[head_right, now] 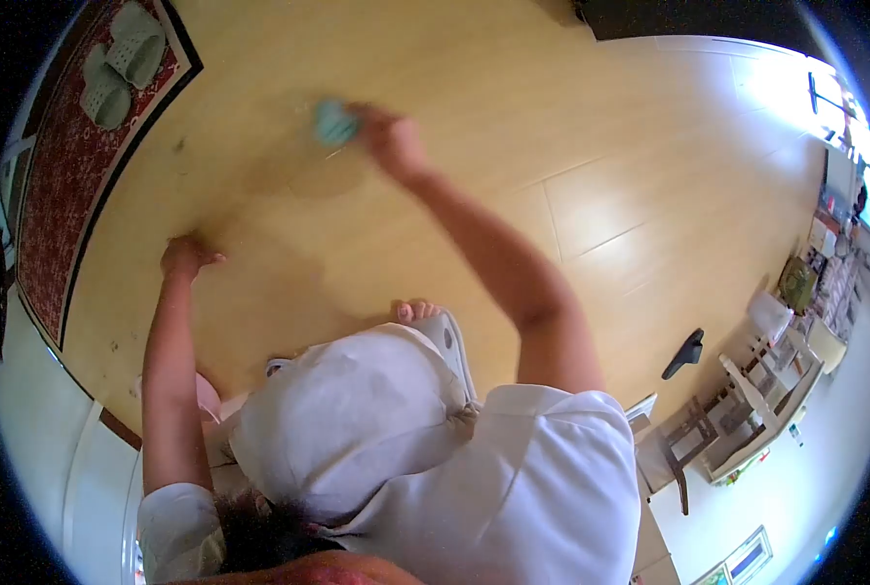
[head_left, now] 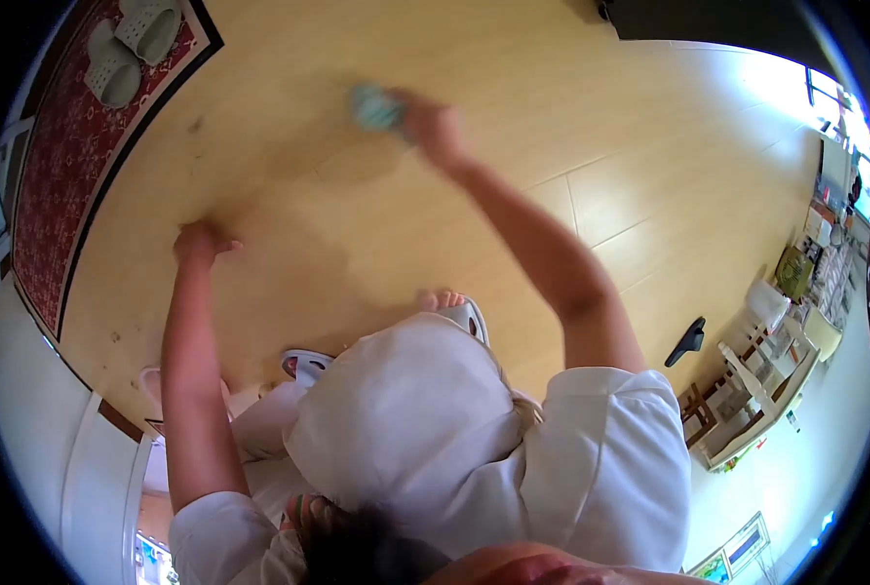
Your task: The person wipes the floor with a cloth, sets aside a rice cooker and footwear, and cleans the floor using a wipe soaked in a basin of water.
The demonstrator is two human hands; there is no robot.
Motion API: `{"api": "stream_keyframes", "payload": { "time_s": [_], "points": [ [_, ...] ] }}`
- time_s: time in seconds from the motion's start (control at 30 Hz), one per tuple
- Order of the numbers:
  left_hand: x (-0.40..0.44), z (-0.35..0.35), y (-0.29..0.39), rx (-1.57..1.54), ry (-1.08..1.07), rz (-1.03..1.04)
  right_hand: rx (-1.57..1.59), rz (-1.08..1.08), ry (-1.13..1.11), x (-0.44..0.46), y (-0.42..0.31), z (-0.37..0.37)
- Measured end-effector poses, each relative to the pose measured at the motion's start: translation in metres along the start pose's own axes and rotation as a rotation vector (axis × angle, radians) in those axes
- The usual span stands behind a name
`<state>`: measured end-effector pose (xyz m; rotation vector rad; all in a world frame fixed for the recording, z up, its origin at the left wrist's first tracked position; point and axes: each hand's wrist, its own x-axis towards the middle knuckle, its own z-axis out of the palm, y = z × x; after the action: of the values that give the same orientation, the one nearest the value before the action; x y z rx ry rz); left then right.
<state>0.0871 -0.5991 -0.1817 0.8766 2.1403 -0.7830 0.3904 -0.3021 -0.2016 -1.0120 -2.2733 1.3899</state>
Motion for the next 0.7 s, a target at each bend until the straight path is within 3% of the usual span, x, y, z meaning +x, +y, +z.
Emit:
{"api": "stream_keyframes", "payload": {
  "time_s": [0.03, 0.07, 0.1, 0.13, 0.17, 0.2, 0.27, 0.33, 0.37, 0.4, 0.47, 0.57, 0.67, 0.7],
  "points": [
    [0.0, -0.001, 0.002, 0.029, -0.058, -0.08, -0.191, 0.206, 0.057, 0.012, 0.018, -0.044],
    [0.0, -0.002, 0.003, 0.033, -0.058, -0.078, -0.15, 0.159, 0.215, 0.019, 0.079, -0.083],
    [0.0, -0.004, 0.004, 0.036, -0.059, -0.077, 0.006, 0.037, 0.521, 0.029, 0.099, -0.117],
    [0.0, -0.003, 0.005, 0.042, -0.062, -0.077, -0.214, 0.213, 0.538, 0.033, 0.118, -0.164],
    [0.001, -0.002, 0.006, 0.047, -0.078, -0.093, -0.076, 0.146, 0.782, 0.042, 0.153, -0.184],
    [0.003, 0.0, 0.005, 0.053, -0.094, -0.109, 0.038, 0.334, 0.866, 0.044, 0.143, -0.196],
    [0.008, 0.009, -0.001, 0.07, -0.055, -0.13, -0.208, 0.342, 0.967, 0.057, 0.145, -0.185],
    [0.012, 0.025, -0.009, 0.059, 0.022, -0.117, -0.499, 0.244, 0.881, 0.076, 0.152, -0.145],
    [0.012, 0.03, -0.013, 0.036, 0.047, -0.103, -0.58, 0.332, 0.734, 0.084, 0.124, -0.113],
    [0.013, 0.03, -0.014, -0.025, 0.055, -0.082, -0.307, 0.343, 0.57, 0.085, 0.1, -0.075],
    [0.013, 0.03, -0.017, -0.097, -0.026, -0.091, -0.418, -0.058, 0.356, 0.063, 0.047, 0.021],
    [0.016, 0.03, -0.02, -0.113, -0.13, -0.148, -0.235, -0.387, -0.144, 0.017, -0.014, 0.116],
    [0.012, 0.049, -0.024, -0.135, 0.029, -0.103, 0.007, -0.123, -0.421, 0.002, -0.056, 0.083],
    [0.004, 0.055, -0.024, -0.189, 0.091, -0.113, 0.152, -0.04, -0.342, -0.004, -0.047, 0.062]
  ]
}}
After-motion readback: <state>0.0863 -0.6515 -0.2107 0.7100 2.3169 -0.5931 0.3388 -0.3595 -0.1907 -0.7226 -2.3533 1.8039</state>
